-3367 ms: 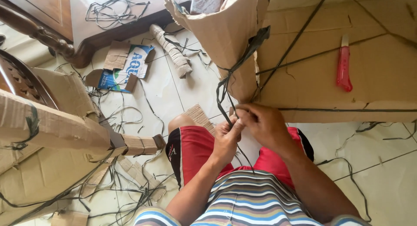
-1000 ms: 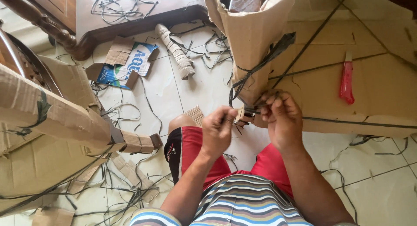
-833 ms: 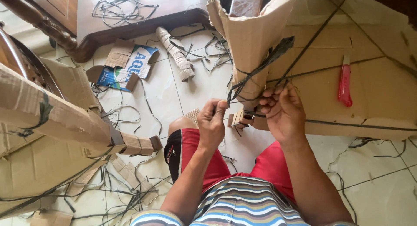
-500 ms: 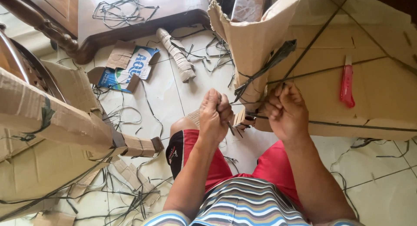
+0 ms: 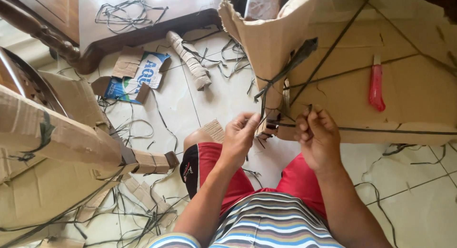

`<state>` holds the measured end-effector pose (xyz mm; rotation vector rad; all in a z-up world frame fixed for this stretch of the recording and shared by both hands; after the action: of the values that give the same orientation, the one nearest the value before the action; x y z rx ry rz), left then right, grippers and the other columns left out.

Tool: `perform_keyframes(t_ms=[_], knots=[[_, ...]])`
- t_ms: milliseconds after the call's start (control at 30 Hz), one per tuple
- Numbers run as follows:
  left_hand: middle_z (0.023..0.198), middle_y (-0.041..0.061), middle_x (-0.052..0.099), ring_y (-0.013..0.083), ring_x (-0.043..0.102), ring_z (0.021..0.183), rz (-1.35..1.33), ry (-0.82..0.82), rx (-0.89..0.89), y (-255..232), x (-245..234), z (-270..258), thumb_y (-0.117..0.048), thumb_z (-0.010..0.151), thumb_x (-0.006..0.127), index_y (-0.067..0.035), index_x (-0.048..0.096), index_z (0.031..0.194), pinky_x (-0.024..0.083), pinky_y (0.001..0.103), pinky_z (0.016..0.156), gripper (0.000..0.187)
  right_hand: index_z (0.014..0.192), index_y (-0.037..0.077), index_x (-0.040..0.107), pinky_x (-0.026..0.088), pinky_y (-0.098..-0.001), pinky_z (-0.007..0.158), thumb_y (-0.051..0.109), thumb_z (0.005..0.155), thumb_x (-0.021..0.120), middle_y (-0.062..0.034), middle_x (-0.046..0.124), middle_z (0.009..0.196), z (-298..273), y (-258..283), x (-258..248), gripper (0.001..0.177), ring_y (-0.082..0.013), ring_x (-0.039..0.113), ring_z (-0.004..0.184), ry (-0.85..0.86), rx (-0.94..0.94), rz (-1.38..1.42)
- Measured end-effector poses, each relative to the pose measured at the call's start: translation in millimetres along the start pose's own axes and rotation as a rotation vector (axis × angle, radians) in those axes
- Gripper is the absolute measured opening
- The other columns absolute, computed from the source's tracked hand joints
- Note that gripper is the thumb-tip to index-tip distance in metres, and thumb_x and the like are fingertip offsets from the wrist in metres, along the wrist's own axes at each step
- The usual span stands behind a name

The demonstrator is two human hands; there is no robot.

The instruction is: The person sits on the floor and ties a piece of cardboard to a larger cardboard structure using a dark string. They fold the cardboard, wrap the string around the joint, and tie a knot to secure it. The person then stands up and lifts the assembled cardboard structure.

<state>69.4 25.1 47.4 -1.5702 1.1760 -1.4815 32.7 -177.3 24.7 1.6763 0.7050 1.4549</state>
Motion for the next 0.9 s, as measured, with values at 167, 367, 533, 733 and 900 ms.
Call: perform_keyframes(t_ms=[167,367,533,733,900], knots=[[0.068,0.007,0.064,0.0077,0.054,0.059,-0.236,0.239,-0.226,16.6,5.0,-6.7,-0.012,0.091,0.077,-0.001,0.073,0.085,0.045,0.018,0.050,0.013,0.110,0.017,0.059,0.045,-0.0209,0.057,0.029,0.108,0.055,-0.0039,0.068,0.096,-13.4,-26.6,-14.2,0.013,-0.0106,0.058,0.066,0.021,0.159,0.302],[0.076,0.005,0.068,0.0060,0.063,0.067,-0.443,0.316,-0.218,-32.1,52.3,-37.6,-0.010,0.093,0.073,-0.005,0.067,0.084,0.050,0.016,0.057,0.012,0.112,0.019,0.061,0.046,-0.0175,0.058,0.032,0.106,0.056,0.0027,0.073,0.108,-22.2,-63.3,-17.5,0.015,-0.0077,0.057,0.071,0.072,0.304,0.440],[0.071,0.008,0.066,0.0096,0.060,0.069,-0.270,0.303,-0.028,24.1,39.9,-17.8,-0.007,0.093,0.072,-0.005,0.065,0.080,0.049,0.019,0.066,0.015,0.113,0.014,0.061,0.047,-0.0181,0.060,0.031,0.104,0.059,-0.0038,0.075,0.104,-20.1,-37.7,-13.4,0.020,-0.0121,0.066,0.080,-0.064,0.185,0.048],[0.080,0.004,0.053,0.0100,0.051,0.076,0.240,0.216,0.315,34.8,34.8,-18.0,-0.013,0.094,0.075,-0.008,0.070,0.080,0.044,0.025,0.070,0.015,0.113,0.008,0.071,0.048,-0.0260,0.065,0.022,0.104,0.064,-0.0066,0.063,0.082,-25.5,43.4,35.2,0.018,-0.0165,0.061,0.076,-0.050,-0.318,-0.859],[0.076,0.007,0.048,0.0155,0.050,0.067,0.394,0.191,0.515,41.6,36.4,-15.5,-0.012,0.095,0.072,-0.007,0.064,0.079,0.043,0.029,0.060,0.019,0.099,0.012,0.080,0.056,-0.0311,0.064,0.026,0.094,0.078,-0.0074,0.067,0.077,-8.7,36.5,46.5,0.016,-0.0222,0.070,0.071,0.086,-0.311,-1.111]])
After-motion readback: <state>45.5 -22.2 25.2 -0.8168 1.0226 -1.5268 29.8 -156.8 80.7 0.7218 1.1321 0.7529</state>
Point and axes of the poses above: each hand's wrist, its own z-axis towards the middle knuckle, its own x-axis out of the palm, y = z × x, the point moved 3 cm from there along z, towards the middle knuckle
